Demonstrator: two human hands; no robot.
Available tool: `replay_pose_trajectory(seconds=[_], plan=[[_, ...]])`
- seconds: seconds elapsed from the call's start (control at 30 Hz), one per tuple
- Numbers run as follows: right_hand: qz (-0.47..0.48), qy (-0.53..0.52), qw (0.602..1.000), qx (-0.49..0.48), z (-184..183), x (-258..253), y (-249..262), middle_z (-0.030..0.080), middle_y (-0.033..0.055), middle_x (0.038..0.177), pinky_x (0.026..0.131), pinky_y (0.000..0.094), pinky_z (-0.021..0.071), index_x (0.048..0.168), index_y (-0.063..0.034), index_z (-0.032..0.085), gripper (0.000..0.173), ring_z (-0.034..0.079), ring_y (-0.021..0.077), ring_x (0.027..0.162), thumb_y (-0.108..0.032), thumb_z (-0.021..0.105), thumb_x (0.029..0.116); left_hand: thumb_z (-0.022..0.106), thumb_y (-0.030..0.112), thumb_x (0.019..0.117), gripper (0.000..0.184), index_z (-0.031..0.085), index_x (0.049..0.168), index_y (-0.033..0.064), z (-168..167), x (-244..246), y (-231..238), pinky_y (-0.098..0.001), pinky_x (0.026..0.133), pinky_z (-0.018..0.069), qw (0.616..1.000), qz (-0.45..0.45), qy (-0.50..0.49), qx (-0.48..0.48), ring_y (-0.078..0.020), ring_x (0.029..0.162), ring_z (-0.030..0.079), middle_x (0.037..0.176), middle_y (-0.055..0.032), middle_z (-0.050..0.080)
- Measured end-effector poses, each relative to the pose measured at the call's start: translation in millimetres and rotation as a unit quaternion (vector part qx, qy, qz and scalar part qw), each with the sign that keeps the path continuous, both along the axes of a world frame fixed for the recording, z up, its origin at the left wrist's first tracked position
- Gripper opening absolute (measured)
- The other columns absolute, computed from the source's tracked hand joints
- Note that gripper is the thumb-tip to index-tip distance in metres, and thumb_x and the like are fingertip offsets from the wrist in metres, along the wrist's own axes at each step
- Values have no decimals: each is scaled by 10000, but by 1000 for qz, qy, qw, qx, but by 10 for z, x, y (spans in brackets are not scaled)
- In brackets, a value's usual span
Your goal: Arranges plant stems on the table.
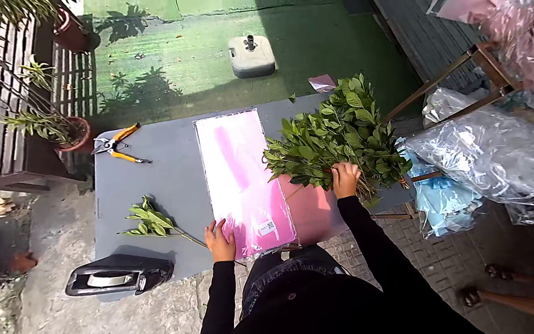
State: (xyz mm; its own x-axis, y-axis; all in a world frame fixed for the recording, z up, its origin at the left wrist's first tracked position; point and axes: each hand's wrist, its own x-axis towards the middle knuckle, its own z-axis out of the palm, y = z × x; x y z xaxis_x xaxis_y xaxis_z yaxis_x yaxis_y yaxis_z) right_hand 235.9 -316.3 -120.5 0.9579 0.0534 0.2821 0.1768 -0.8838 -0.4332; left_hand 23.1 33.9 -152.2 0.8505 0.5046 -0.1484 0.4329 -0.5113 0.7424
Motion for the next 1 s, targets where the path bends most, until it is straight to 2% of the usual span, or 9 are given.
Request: replay_pose_trajectory(seconds=[0.2,0.3,0.37,0.43,0.53,0.6,0.67,0.8,1.0], plan=[[225,60,961,148,226,-634,765,722,258,1092,913,538,570,1137,110,690,289,719,394,1014,-39,477,1013,509,130,1011,530,414,1491,-73,700,689,-547,-416,1197,342,931,-134,-82,-329,-263,1452,422,1532,-219,470],[327,186,919,123,222,-918,1100,743,202,1045,858,524,576,1191,33,693,340,735,341,941,-180,457,1072,381,60,1072,307,546,1298,-66,796,908,-687,-345,922,556,884,-22,-119,-452,-147,983,702,1058,-100,733],[308,269,908,90,159,-878,1093,724,199,1117,936,528,537,1262,-12,681,397,708,342,1026,-251,411,1094,304,82,1112,301,583,1126,-32,759,915,-585,-283,691,599,867,102,-154,-463,-94,626,655,687,14,621],[202,290,934,63,39,-621,917,687,211,1244,1025,546,498,1312,-26,666,368,666,368,1157,-193,423,1092,304,105,1120,289,565,1118,-19,616,818,-241,-253,575,575,869,225,-181,-402,-71,522,577,642,34,530],[17,258,965,-36,-260,-46,458,563,242,1438,1071,641,434,1441,-37,555,415,532,466,1328,-116,559,1034,436,52,1079,408,397,1471,-53,152,446,458,-317,904,538,937,306,-39,-165,-169,1050,650,1220,-182,627],[-25,296,948,-116,-427,200,196,463,258,1526,1097,691,363,1472,-9,513,485,426,501,1401,-146,614,1018,647,213,1001,851,108,1614,-28,-227,102,751,-596,1181,298,952,252,173,13,-377,1513,296,1628,-261,283],[-10,287,943,-168,-460,312,92,527,265,1455,1096,689,356,1373,-3,604,415,441,488,1391,-157,661,991,658,404,979,927,124,1631,19,-569,-193,853,-728,1147,227,940,214,228,135,-476,1540,166,1673,-260,170],[4,224,973,-61,-151,310,206,667,229,1281,1085,686,331,1201,-38,727,302,536,454,1299,-233,714,970,621,309,1016,756,245,1614,38,-670,-418,899,-617,1183,275,945,202,167,193,-468,1513,266,1633,-283,269],[50,235,957,164,54,168,383,621,303,1219,981,550,474,1352,45,590,412,609,414,1079,-99,681,977,679,249,968,772,291,1584,-8,-441,-178,707,-555,1226,217,949,259,83,160,-542,1516,160,1638,-371,97]])
